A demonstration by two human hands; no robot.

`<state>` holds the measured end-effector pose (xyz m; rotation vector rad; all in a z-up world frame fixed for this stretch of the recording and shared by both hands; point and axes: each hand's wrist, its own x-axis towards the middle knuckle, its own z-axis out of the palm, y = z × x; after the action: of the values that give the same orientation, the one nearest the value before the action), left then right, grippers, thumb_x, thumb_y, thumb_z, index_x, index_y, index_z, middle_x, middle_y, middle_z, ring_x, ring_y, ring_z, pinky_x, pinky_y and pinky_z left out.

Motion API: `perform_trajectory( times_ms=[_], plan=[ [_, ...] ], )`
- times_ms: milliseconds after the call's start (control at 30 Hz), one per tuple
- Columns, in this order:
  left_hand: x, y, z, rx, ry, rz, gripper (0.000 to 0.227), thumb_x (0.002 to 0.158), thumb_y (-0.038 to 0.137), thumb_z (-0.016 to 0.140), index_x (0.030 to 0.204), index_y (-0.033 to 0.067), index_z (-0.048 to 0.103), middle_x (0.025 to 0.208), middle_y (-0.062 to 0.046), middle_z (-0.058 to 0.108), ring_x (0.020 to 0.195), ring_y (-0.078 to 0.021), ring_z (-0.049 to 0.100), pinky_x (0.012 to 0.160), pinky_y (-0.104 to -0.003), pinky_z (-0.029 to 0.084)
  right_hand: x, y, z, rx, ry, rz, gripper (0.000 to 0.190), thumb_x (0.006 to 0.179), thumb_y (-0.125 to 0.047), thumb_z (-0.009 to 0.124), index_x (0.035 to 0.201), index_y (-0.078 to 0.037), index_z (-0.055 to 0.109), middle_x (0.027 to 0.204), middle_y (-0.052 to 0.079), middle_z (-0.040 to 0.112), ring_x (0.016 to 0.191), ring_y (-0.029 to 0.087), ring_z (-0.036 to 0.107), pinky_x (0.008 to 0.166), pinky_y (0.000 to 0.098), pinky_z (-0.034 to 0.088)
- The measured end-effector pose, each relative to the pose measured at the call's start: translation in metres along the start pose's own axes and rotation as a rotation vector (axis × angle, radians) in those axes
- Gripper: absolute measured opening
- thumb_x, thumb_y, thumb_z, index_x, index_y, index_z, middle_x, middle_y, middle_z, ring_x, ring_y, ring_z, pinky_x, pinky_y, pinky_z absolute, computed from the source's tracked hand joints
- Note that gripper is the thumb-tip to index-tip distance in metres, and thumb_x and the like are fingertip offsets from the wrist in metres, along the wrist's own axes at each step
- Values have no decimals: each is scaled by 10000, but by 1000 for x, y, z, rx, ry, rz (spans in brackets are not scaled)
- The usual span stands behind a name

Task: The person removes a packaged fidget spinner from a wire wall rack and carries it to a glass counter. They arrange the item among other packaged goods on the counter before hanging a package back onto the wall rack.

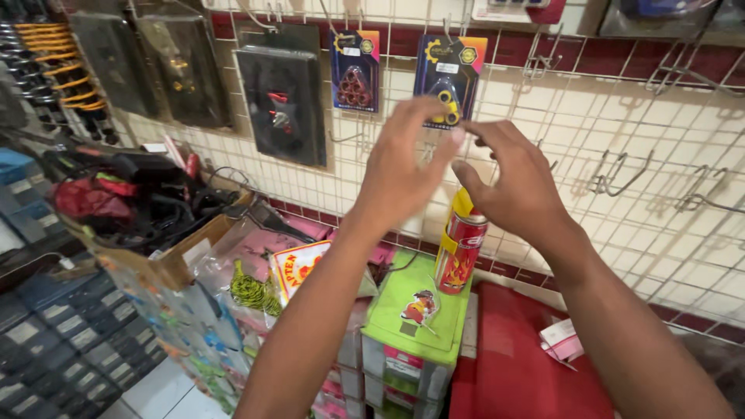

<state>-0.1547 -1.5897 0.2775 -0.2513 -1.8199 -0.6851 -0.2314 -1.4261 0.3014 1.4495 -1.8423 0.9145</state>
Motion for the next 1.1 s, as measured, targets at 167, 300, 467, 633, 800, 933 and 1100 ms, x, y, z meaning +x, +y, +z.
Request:
perform_trajectory(
  times_ms=[167, 300, 467, 633, 800, 933, 1100],
  plan=[
    [55, -29, 16, -159, 132, -176, 835, 947, 681, 530, 1385, -30, 536, 1386, -245, 554, 1344, -355, 535, 1151, -425, 384, 30, 14, 19, -79, 31, 34, 586, 871, -145, 779, 1397, -12, 557, 1234, 210, 630, 1132, 383, 630, 962, 457, 502],
    [91, -49, 24, -316, 73, -323, 1170, 824, 857, 493, 1495, -96, 395, 1464, -305, 487, 1399, -361, 479, 1171, -421, 330, 47, 28, 39, -58, 108, 77, 678, 853, -153, 793, 1441, -15, 484, 1297, 219, 560, 1159, 398, 622, 974, 447, 508],
    [106, -59, 29, -388, -25, -453, 1249, 757, 867, 523, 1533, -90, 324, 1456, -296, 499, 1364, -336, 510, 1137, -401, 361, 60, 44, 55, -109, 176, 159, 684, 830, -167, 824, 1408, -28, 486, 1313, 212, 517, 1170, 411, 606, 975, 453, 504],
    [109, -65, 29, -499, -37, -463, 1183, 729, 864, 527, 1440, -81, 492, 1345, -232, 625, 1246, -295, 617, 1081, -359, 418, 62, 56, 68, -134, 284, 60, 691, 842, -147, 852, 1407, 9, 488, 1307, 227, 519, 1182, 411, 591, 1004, 444, 501],
    [113, -72, 29, -508, 18, -432, 1120, 740, 813, 580, 1396, -93, 525, 1300, -220, 637, 1198, -275, 635, 1055, -352, 448, 70, 65, 69, 258, 324, 279, 611, 821, -66, 774, 1357, 9, 492, 1250, 132, 592, 1083, 231, 670, 873, 334, 596],
    [110, -68, 27, -431, 90, -508, 1123, 851, 731, 669, 1509, -98, 294, 1376, -199, 451, 1268, -247, 502, 1063, -356, 375, 77, 70, 64, 548, 369, 411, 513, 873, -25, 707, 1341, 8, 502, 1127, 103, 648, 972, 162, 691, 774, 271, 616],
    [112, -50, 17, -749, -5, -505, 688, 789, 580, 712, 1062, -52, 686, 921, -133, 731, 796, -189, 716, 734, -312, 564, 87, 74, 57, 715, 309, 578, 326, 921, -63, 673, 1234, -16, 598, 921, 60, 676, 774, 128, 668, 618, 273, 539]
  ],
)
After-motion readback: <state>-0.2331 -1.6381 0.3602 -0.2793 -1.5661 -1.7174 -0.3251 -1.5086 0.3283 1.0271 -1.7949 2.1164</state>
